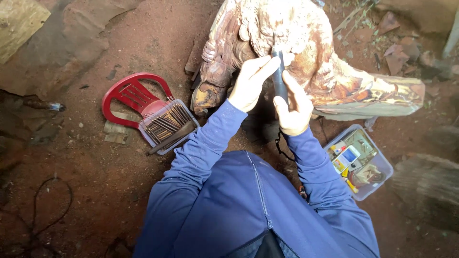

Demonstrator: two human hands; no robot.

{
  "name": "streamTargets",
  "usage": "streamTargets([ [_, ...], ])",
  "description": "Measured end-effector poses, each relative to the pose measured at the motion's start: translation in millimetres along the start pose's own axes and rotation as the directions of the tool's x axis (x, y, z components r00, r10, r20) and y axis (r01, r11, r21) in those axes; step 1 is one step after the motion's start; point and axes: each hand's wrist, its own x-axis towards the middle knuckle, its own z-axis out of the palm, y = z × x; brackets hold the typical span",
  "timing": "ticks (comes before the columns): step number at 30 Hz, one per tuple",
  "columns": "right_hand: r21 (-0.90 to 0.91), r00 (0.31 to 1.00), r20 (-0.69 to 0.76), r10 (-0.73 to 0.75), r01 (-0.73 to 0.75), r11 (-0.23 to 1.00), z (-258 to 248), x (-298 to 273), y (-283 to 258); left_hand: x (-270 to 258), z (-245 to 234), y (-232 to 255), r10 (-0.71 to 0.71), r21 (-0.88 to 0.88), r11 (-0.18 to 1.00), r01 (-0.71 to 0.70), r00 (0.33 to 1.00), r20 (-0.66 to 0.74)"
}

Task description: Using a handheld rotary tool to carve intricate details into a large wooden sculpture.

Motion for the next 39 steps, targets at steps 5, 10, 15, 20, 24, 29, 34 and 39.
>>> streamTargets([
  [5,0.009,1.0,-0.016,0.008,-0.008,1.0,-1,3,-4,3,-7,0,-0.07,0.121,0.991,0.066,0.997,0.032],
  [10,-0.008,0.998,-0.057,0.031,-0.032,0.999,-4,1,4,12,-13,-28,0.001,0.16,0.987,-0.003,1.0,0.012],
  [15,-0.006,1.0,-0.02,0.014,-0.014,1.0,-1,1,9,4,-4,-7,-0.032,-0.008,0.999,0.032,0.999,-0.003],
  [20,-0.032,0.999,-0.042,0.006,-0.007,0.999,0,-3,13,2,-4,6,0.015,0.08,0.997,-0.023,0.995,0.094],
  [24,-0.175,0.999,-0.05,-0.005,-0.004,0.985,-3,3,-1,2,-12,16,-0.027,0.009,1.0,0.025,0.97,0.241],
  [29,-0.226,0.999,-0.027,-0.037,0.03,0.974,0,11,-9,4,-15,23,-0.037,-0.08,0.995,0.06,0.961,0.273],
  [34,-0.219,0.998,-0.055,-0.037,0.024,0.975,2,7,-10,2,-11,27,-0.001,0.003,1.0,0.001,0.959,0.283],
  [39,-0.175,0.996,-0.072,-0.05,0.037,0.984,4,9,-17,7,-8,24,0.09,0.112,0.985,-0.131,0.945,0.314],
])
